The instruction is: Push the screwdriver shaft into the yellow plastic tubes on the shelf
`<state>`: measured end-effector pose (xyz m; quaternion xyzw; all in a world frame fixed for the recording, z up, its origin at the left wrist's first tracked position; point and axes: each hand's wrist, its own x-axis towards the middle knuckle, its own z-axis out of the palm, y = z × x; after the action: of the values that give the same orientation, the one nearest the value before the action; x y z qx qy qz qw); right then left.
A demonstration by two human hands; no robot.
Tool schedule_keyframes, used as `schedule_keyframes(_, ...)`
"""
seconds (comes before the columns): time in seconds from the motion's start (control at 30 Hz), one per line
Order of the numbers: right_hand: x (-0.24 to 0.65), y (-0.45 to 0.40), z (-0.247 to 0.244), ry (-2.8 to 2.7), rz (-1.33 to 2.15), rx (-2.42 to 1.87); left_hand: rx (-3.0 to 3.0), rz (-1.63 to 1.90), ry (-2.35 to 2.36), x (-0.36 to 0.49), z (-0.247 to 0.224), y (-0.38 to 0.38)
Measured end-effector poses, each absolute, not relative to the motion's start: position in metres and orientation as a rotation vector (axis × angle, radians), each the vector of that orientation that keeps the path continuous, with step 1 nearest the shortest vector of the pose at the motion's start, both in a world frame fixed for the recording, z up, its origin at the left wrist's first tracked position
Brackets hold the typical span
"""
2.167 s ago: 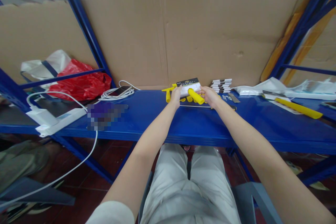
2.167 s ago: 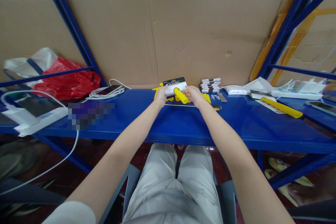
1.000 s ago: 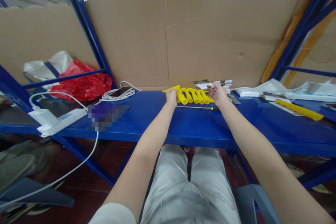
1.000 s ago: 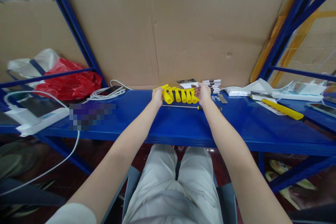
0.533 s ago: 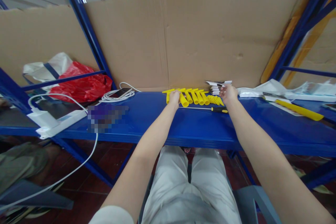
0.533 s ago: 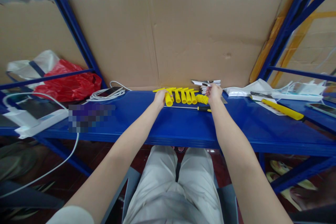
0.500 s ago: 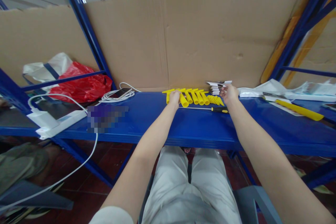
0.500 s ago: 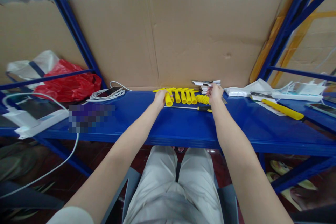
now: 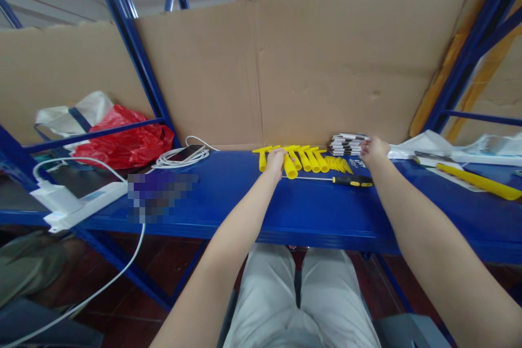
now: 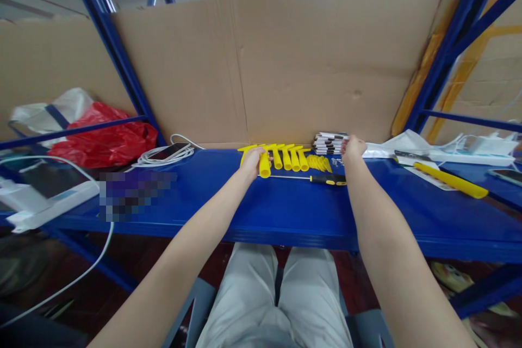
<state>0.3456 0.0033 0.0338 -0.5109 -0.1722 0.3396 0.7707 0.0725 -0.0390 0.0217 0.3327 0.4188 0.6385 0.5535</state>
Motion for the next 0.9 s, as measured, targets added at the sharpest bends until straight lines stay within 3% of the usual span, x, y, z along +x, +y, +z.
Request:
schedule_keyframes(0.67, 0.338, 0.008, 0.056, -0.423, 0.729, -1.226, 0.762, 1.441, 0.96, 0.08, 0.026, -0.05)
schedule_keyframes(0.9, 0.351, -0.006, 0.054, -0.352, 0.552, -1.318, 0.781, 1.43, 0.968, 0.08, 0.028, -0.054)
